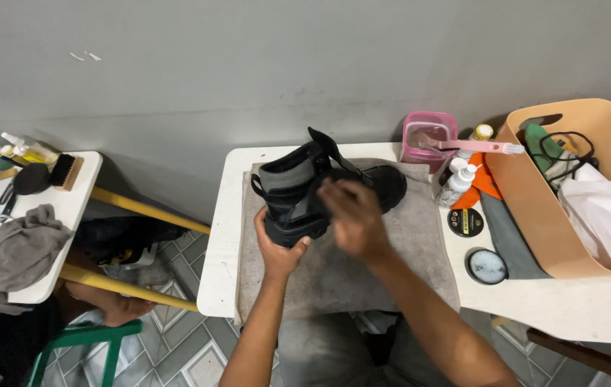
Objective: The person cleans a black boot using a round sponge, wiping the upper, sides, and sole. They rotate the boot to access different areas and occasionally use a spray bottle to apply liquid before continuing to wipe the surface.
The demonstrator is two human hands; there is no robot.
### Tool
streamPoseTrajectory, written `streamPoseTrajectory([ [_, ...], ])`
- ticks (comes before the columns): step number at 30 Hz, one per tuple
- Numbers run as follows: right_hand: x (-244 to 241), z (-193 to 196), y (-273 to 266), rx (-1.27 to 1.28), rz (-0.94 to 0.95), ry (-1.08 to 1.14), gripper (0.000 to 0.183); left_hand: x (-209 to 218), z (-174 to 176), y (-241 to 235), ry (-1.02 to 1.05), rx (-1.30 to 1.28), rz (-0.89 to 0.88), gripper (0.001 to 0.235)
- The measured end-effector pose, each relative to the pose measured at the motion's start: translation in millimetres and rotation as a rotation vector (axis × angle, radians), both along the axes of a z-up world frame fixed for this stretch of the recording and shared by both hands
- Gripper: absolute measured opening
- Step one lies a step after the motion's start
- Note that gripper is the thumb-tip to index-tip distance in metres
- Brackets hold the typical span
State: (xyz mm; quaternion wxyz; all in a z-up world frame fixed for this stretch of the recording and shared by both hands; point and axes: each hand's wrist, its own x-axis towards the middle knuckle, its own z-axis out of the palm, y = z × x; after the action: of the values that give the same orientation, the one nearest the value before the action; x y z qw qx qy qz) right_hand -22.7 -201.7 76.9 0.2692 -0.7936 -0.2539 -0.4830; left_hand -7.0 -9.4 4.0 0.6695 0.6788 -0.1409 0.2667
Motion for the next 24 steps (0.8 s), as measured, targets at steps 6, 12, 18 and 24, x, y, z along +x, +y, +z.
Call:
streamPoseTrajectory([
  [6,-14,62,-11,0.155,0.061,0.054,0.046,-4,10,-2,-0.004,-0.004,-0.005,0.101],
  [12,-13,34,-4,0.072,0.154,0.205,0.045,-6,15,-1,0.021,0.000,-0.012,0.100],
  [18,-52,34,-44,0.251,0.267,0.408,0.029,-4,8,4,0.083,-0.022,-0.054,0.101],
  [24,-70,3,-72,0.710,0.219,0.508,0.030,7,4,14,0.184,-0.140,-0.114,0.092],
])
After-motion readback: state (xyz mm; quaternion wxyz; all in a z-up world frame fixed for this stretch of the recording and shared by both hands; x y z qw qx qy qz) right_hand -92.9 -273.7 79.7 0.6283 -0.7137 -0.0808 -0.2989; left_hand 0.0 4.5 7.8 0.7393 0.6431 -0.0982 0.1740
